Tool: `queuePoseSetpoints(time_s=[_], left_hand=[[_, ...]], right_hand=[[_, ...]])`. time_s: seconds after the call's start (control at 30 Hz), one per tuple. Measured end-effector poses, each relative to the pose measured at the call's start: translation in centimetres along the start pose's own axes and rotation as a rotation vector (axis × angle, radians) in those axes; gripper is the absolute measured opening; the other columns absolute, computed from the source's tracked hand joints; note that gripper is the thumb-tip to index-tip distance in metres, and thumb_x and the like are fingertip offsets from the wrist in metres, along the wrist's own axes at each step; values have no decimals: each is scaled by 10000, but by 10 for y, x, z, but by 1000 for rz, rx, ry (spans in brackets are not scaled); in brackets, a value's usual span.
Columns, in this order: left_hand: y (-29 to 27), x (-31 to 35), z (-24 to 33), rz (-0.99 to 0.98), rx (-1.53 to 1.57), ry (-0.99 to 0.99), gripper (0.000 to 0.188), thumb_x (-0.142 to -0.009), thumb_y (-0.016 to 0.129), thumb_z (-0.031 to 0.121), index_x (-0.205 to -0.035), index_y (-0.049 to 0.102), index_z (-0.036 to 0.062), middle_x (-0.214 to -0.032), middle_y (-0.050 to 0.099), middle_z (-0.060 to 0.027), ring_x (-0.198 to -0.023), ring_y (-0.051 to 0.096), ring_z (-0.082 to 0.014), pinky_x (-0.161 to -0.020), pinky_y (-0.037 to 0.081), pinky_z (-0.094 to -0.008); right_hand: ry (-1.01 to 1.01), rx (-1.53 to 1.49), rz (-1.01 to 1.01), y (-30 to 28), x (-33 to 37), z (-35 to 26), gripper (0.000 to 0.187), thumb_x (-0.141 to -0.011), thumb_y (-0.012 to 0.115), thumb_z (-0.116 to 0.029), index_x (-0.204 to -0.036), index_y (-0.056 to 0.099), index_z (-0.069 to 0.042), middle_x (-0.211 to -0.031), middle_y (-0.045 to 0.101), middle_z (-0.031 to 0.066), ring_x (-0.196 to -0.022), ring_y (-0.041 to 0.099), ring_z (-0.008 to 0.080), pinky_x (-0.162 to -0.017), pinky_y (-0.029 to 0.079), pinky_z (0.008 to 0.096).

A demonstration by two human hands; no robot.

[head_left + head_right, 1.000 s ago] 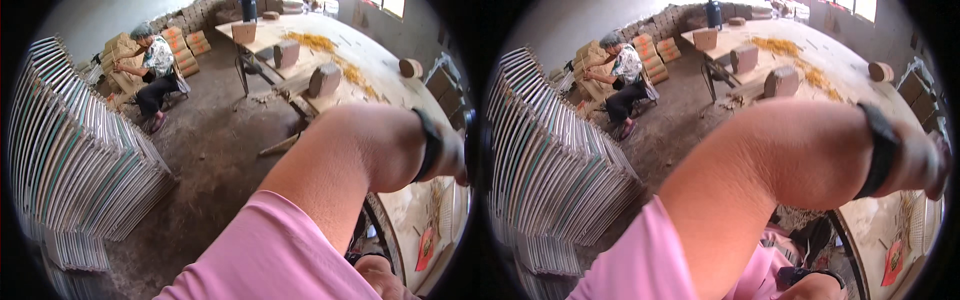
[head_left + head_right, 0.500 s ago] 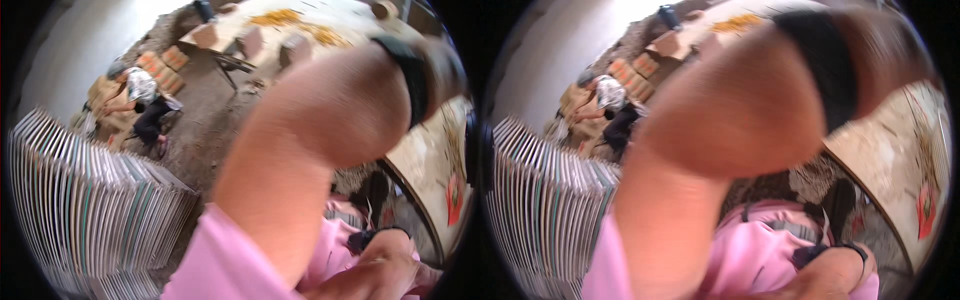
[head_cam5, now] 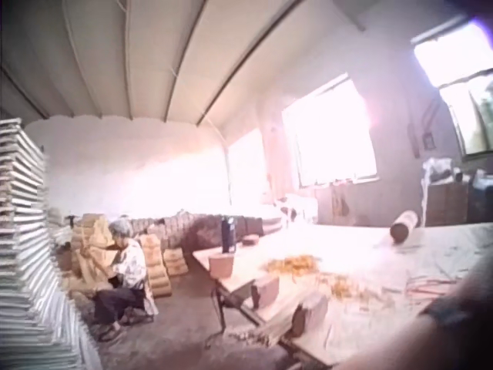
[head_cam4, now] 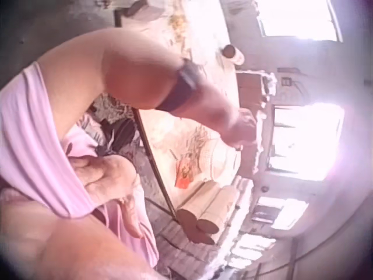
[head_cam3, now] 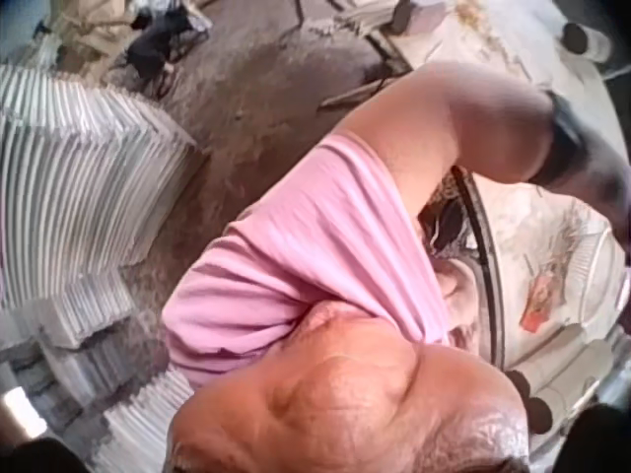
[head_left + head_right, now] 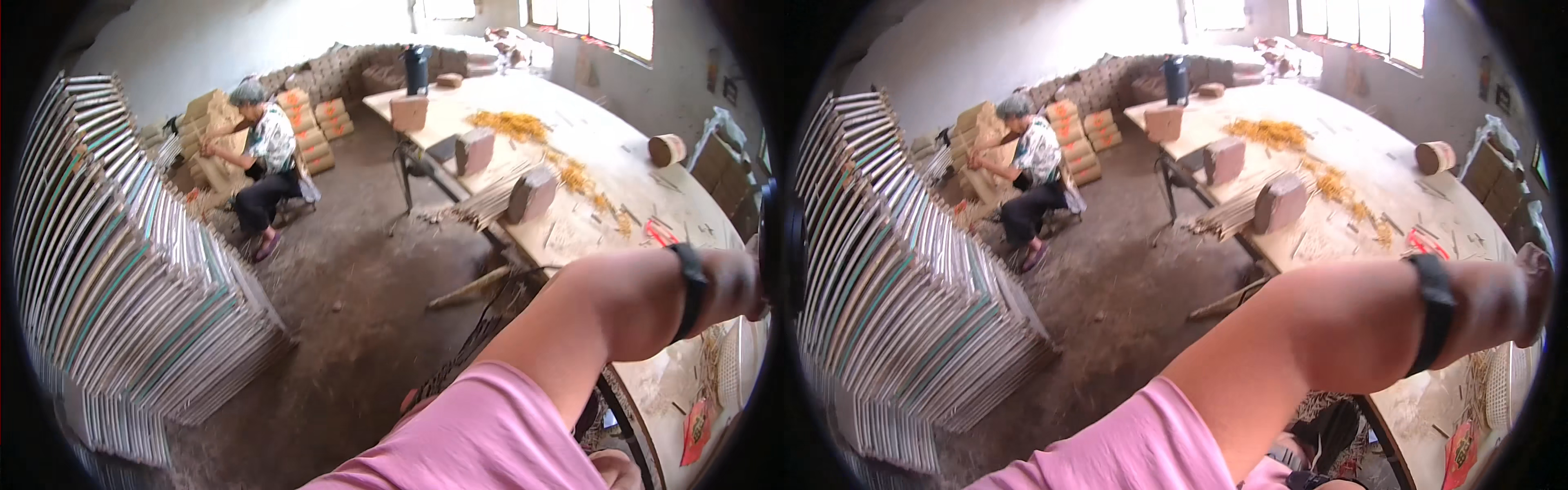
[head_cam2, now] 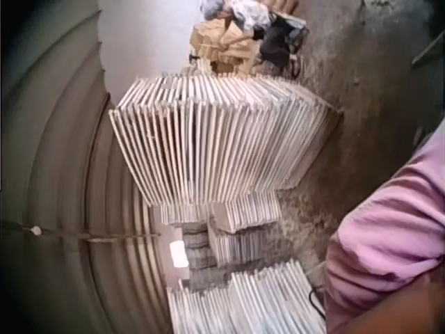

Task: Bundle bamboo sticks together using rubber bands and apply a decorative 'Fu' label.

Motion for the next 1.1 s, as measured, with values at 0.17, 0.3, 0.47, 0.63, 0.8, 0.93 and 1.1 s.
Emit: queuePoseSetpoints(time_s=[0.17,0.3,0.47,0.63,0.8,0.93,1.1], left_hand=[[-40,69,-38,-13,-49,-120,222,-711,641,224,-878,714,98,-838,686,-117,-814,664,-275,-743,508,-395],[-52,74,-37,5,-40,-141,260,-739,607,275,-778,697,34,-806,669,-170,-812,651,-328,-736,512,-413],[-128,125,-63,235,-35,-81,227,-766,671,258,-745,622,37,-719,607,-168,-692,622,-311,-654,498,-421],[-171,245,-31,278,480,-570,80,-893,586,52,-930,595,-18,-817,615,-39,-719,562,-68,-621,464,-221],[-110,463,39,442,260,-1537,106,-876,599,61,-961,593,-3,-780,603,-46,-657,594,-100,-589,496,-247],[-69,501,87,139,50,-1497,194,-831,659,75,-993,594,-11,-813,628,-80,-745,616,-151,-681,511,-302],[-70,532,78,175,-195,-1594,262,-807,688,113,-1022,603,-11,-893,650,-139,-821,642,-228,-742,511,-342]], right_hand=[[-109,-211,-195,28,-29,20,570,-939,419,-472,-988,600,66,-948,620,192,-813,603,286,-690,470,358],[-215,-239,-277,38,-17,14,596,-944,398,-491,-999,599,67,-967,619,197,-831,605,292,-703,473,363],[-45,-170,-184,40,3,46,628,-950,372,-515,-1014,596,68,-991,619,203,-854,608,300,-718,477,369],[529,1147,694,-57,106,36,742,-818,629,-534,-1301,480,8,-1240,529,231,-1185,498,358,-1020,371,443],[1032,1731,440,-88,179,57,953,-619,809,-347,-1425,358,-112,-1492,240,223,-1397,188,395,-1132,122,538],[1133,1736,314,-94,178,51,1007,-621,815,-339,-1468,291,-192,-1526,198,186,-1416,172,365,-1142,109,525],[1039,1673,295,-98,181,56,993,-656,801,-374,-1475,274,-181,-1530,187,193,-1423,156,362,-1144,106,514]])
Point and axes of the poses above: each hand's wrist, its own x-axis away from the middle knuckle, its own y-axis out of the palm, z = x × y, the point moved 2 cm from there along -x, towards the middle knuckle
